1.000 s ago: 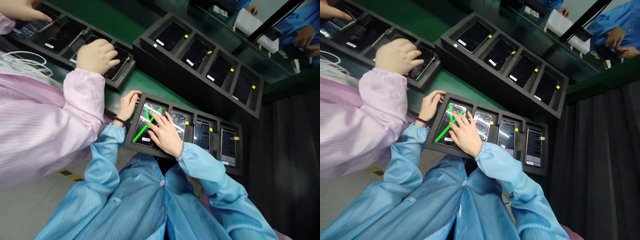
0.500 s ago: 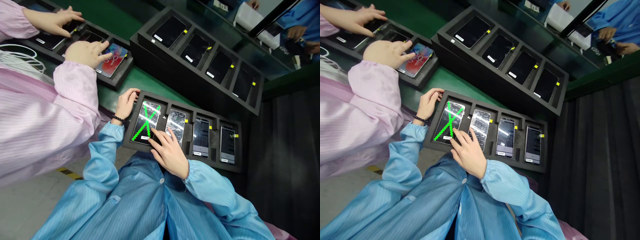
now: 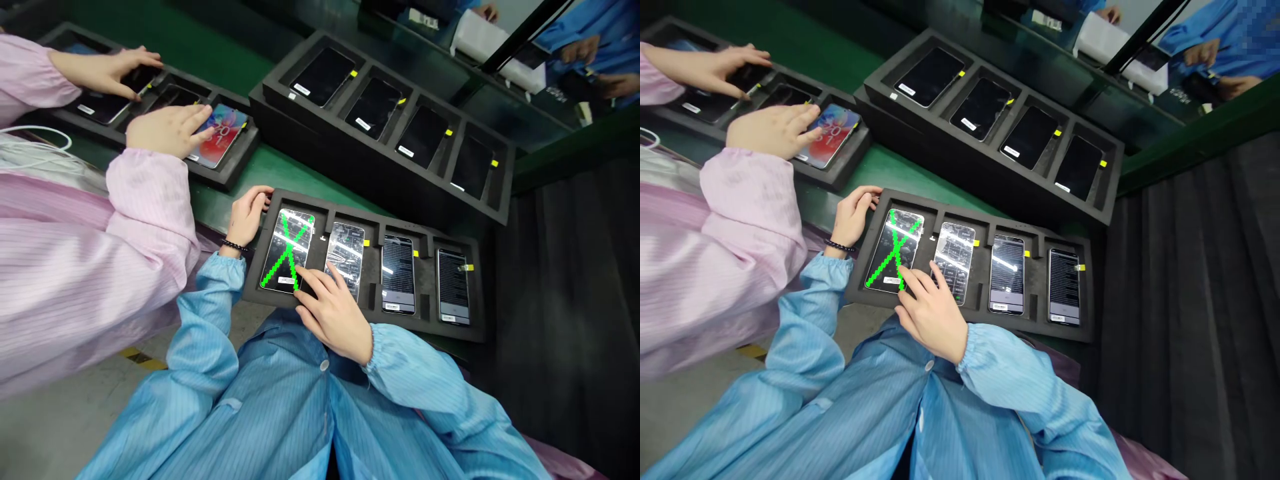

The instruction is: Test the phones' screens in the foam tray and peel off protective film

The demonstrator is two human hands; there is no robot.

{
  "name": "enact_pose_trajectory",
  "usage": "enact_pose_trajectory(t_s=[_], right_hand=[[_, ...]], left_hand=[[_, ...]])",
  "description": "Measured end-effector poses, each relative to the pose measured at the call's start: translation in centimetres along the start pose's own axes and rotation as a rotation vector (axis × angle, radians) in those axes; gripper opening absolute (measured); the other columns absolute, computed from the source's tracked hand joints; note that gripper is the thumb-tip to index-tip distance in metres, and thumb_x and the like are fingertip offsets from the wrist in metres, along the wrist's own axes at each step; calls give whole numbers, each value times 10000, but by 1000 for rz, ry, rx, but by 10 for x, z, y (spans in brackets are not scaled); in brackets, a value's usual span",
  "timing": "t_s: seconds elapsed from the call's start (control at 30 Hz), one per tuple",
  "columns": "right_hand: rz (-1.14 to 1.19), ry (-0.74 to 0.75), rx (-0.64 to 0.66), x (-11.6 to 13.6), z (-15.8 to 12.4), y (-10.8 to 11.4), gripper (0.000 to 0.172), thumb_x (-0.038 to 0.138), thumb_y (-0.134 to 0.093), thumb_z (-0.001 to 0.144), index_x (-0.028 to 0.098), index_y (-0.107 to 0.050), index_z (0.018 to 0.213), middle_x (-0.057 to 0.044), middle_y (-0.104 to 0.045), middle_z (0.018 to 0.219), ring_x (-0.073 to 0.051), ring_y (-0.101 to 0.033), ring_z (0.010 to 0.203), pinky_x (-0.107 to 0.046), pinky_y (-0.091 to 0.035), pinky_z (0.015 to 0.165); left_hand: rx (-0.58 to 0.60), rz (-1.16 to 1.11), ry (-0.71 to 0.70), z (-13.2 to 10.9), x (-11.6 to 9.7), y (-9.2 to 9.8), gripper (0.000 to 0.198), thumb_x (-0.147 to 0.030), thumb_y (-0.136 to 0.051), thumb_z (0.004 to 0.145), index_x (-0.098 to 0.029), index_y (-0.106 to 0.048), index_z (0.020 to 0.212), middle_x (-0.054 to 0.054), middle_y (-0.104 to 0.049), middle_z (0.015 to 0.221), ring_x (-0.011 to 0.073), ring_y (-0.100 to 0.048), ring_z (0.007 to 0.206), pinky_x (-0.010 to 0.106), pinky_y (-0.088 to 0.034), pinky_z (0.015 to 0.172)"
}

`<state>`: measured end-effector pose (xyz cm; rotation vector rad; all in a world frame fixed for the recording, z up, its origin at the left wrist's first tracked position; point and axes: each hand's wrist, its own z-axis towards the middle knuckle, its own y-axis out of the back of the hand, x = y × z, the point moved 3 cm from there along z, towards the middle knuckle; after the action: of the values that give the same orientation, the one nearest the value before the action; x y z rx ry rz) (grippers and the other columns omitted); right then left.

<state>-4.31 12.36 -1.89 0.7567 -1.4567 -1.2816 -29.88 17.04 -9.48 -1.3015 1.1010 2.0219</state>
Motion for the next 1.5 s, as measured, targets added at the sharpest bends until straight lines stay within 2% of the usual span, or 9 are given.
enact_pose_trajectory(t_s=[0.13, 0.27, 0.37, 0.5, 0.67, 0.9, 1.2, 1.37, 1.5], right_hand=[[0, 22, -39, -2, 3, 5, 301, 319, -474, 1028, 164, -731, 1005, -123, -593, 1445, -257, -549, 1285, -564, -329, 1229], [-22, -29, -190, -17, -3, 47, 295, 317, -466, 1031, 182, -719, 1101, -123, -579, 1459, -260, -558, 1278, -567, -336, 1219], [-79, -149, -321, -32, -23, 90, 291, 281, -476, 1025, 167, -712, 1151, -150, -564, 1466, -284, -547, 1297, -570, -340, 1209], [-99, -289, -408, -44, -53, 117, 272, 236, -500, 1010, 159, -703, 1173, -150, -552, 1468, -286, -539, 1311, -558, -330, 1214], [41, -381, -419, -64, -62, 83, 257, 236, -476, 1017, 194, -724, 1070, -106, -642, 1351, -262, -591, 1258, -540, -367, 1195], [0, -486, -371, -97, -39, 28, 321, 273, -445, 1021, 186, -693, 1206, -130, -548, 1478, -292, -513, 1339, -579, -284, 1238], [-67, -520, -267, -103, -36, 19, 359, 314, -421, 1043, 194, -654, 1288, -138, -455, 1560, -308, -465, 1378, -641, -232, 1234], [-53, -517, -326, -103, -40, 19, 345, 304, -423, 1042, 186, -664, 1258, -144, -488, 1526, -297, -485, 1360, -623, -251, 1231], [-58, -485, -397, -107, -44, 16, 317, 281, -435, 1034, 180, -674, 1216, -164, -517, 1493, -308, -506, 1341, -643, -291, 1201]], left_hand=[[29, 53, 0, 3, 4, -1, 475, -477, -356, 990, -129, -650, 1122, 48, -720, 1009, 129, -669, 877, 263, -544, 824], [79, 137, 5, 2, -2, 4, 578, -489, -203, 1028, -91, -607, 1139, 97, -710, 1052, 153, -683, 923, 303, -565, 820], [109, 217, -12, -20, -30, 14, 574, -512, -221, 1027, -104, -578, 1218, 147, -665, 1236, 226, -655, 1112, 399, -562, 944], [183, 349, -98, -71, -77, 22, 521, -502, -344, 1015, -187, -479, 1408, 122, -507, 1477, 271, -419, 1430, 483, -309, 1238], [152, 486, -121, -109, -85, 7, 532, -436, -304, 1037, -185, -351, 1503, 168, -334, 1596, 270, -251, 1535, 519, -193, 1277], [148, 564, -101, -102, -71, -13, 545, -460, -290, 1032, -231, -371, 1520, 174, -281, 1640, 339, -149, 1571, 666, -85, 1243], [217, 671, -144, -90, -78, -27, 543, -472, -261, 1031, -266, -488, 1480, 171, -264, 1657, 385, -117, 1572, 766, -50, 1183], [286, 771, -179, -90, -74, -35, 518, -489, -296, 1026, -320, -516, 1463, 148, -225, 1681, 400, -128, 1568, 803, -42, 1156], [229, 714, -155, -89, -72, -34, 551, -485, -302, 1026, -293, -413, 1531, 156, -200, 1687, 366, -116, 1577, 769, -59, 1186]])
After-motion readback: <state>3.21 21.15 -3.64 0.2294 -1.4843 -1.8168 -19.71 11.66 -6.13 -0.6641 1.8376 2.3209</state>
